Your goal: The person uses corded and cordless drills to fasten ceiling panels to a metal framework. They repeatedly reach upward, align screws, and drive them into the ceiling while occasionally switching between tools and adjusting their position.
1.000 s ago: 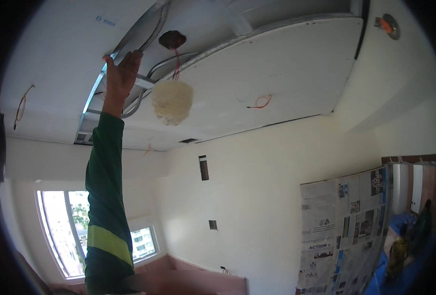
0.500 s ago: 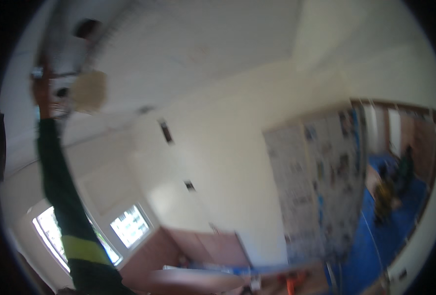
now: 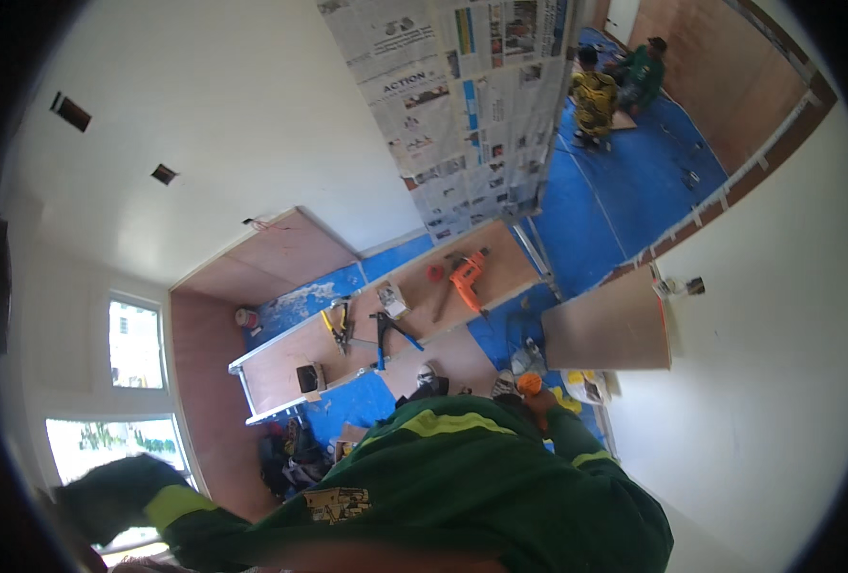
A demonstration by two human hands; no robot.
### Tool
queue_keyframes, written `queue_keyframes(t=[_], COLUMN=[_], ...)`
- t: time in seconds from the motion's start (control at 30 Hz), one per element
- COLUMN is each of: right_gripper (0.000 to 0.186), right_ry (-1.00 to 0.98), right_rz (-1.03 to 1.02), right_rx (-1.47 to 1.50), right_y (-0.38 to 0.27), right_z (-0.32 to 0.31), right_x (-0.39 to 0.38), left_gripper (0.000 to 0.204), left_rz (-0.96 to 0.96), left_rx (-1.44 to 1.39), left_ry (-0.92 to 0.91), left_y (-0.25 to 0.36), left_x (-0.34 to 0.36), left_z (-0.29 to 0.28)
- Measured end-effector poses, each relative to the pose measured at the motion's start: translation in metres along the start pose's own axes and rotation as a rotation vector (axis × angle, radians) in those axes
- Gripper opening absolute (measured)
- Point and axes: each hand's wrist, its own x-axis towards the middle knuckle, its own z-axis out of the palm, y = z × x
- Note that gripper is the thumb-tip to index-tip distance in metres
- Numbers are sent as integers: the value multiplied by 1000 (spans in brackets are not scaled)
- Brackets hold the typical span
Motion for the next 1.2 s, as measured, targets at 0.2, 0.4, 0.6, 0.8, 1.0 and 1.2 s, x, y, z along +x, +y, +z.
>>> queue_keyframes(t=[0.2,0.4,0.6,0.8,1.0,1.2], right_gripper=[44,45,50,50,50,47], right_ry=[-100,17,187,301,135,293], right_rz=[512,488,416,351,145,-320], right_rx=[474,270,384,486,219,93], right_y=[-7,-33,-46,-105,-171,-208], right_z=[16,23,80,94,9,-10], right_x=[-34,-84,-137,-161,-142,-58], left_gripper=[39,28,25,36,51,67], left_rz=[456,126,-567,-998,-2137,-2457], left_rx=[1315,30,-410,-440,-480,-598], left_ry=[-1015,-2520,-2234,-2195,-1824,-1944], left_y=[-104,-11,19,-30,42,193], left_x=[-475,-761,-784,-811,-780,-731], left_z=[-33,-174,-238,-166,-63,-16])
